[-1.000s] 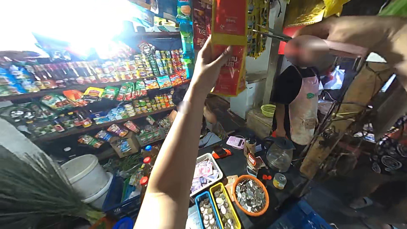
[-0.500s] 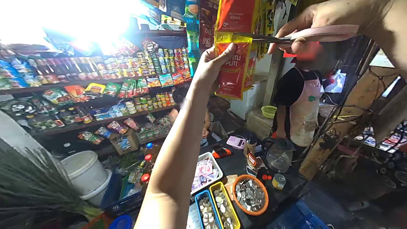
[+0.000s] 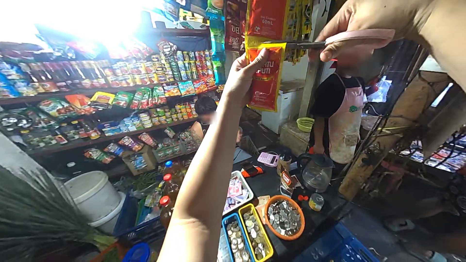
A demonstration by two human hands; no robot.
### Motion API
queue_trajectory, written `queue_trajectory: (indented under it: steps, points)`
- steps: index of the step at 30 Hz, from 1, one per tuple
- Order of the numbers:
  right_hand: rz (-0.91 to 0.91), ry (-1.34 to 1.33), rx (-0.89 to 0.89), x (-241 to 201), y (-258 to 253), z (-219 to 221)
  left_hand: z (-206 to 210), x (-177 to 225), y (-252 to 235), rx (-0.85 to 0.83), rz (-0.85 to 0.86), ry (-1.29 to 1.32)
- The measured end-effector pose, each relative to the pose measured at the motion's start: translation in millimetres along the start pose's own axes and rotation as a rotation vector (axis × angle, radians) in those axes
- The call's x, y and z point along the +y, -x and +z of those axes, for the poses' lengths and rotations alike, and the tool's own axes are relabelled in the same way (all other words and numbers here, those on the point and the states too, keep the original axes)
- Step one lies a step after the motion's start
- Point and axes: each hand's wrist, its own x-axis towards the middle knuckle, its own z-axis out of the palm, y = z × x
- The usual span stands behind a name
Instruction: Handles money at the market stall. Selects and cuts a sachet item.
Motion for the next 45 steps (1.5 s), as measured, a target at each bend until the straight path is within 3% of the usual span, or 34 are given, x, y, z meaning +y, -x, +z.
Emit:
queue_trajectory:
  steps: [7,10,17,20,23,25,27,30,33,36,38,42,45]
  points:
    - [0.045,-0.011,0.04,-6.5,-4.9,8.9,14.6,1.8,2.4,-0.035,0.021,0.001]
    - [0.027,-0.019,0.075,-10.8,-5.2,12.3,27.9,14.4,18.4,-0.048,-0.047,-0.102]
    - [-0.05,0.077,0.079,-0.4,-3.4,16.4,13.8,-2.4,14.9,-0.047,0.01,-0.021]
    - [-0.135,0.025,-0.183,58.3,-17.5,21.9,0.1,0.7,52.8,0.006,-0.044,-0.126]
    - [-0.066,-0.005,-0.331,99.9,18.7,97.6,-23.0,-7.9,117.3,0.066,-0.08,-0.174]
    - [0.167,0.102,-0.368,89.6,69.5,180.3,-37.3,-18.2,174.7,0.074,-0.107,-0.225]
    - [0.353,0.156,-0.552,101.5,103.5,279.3,-48.0,-31.9,235.9,0.112,-0.196,-0.296]
    - [0.463,-0.038,-0.784,149.7,134.1,427.1,-49.4,-53.1,326.8,0.276,-0.48,-0.27]
    - [0.623,-0.31,-0.754,156.0,137.9,526.8,-44.5,-72.6,399.4,0.516,-0.775,-0.244]
    - [0.763,-0.535,-0.529,143.6,122.8,583.9,-38.7,-83.5,445.3,0.697,-0.905,-0.217]
    - [0.746,-0.544,-0.438,131.1,114.4,610.0,-38.6,-81.0,472.3,0.687,-0.954,-0.237]
    - [0.507,-0.421,-0.532,92.7,97.8,634.8,-41.2,-62.8,512.1,0.31,-1.106,-0.203]
    - [0.477,-0.5,-0.607,54.9,78.3,655.3,-34.7,-60.6,532.7,0.125,-1.194,-0.151]
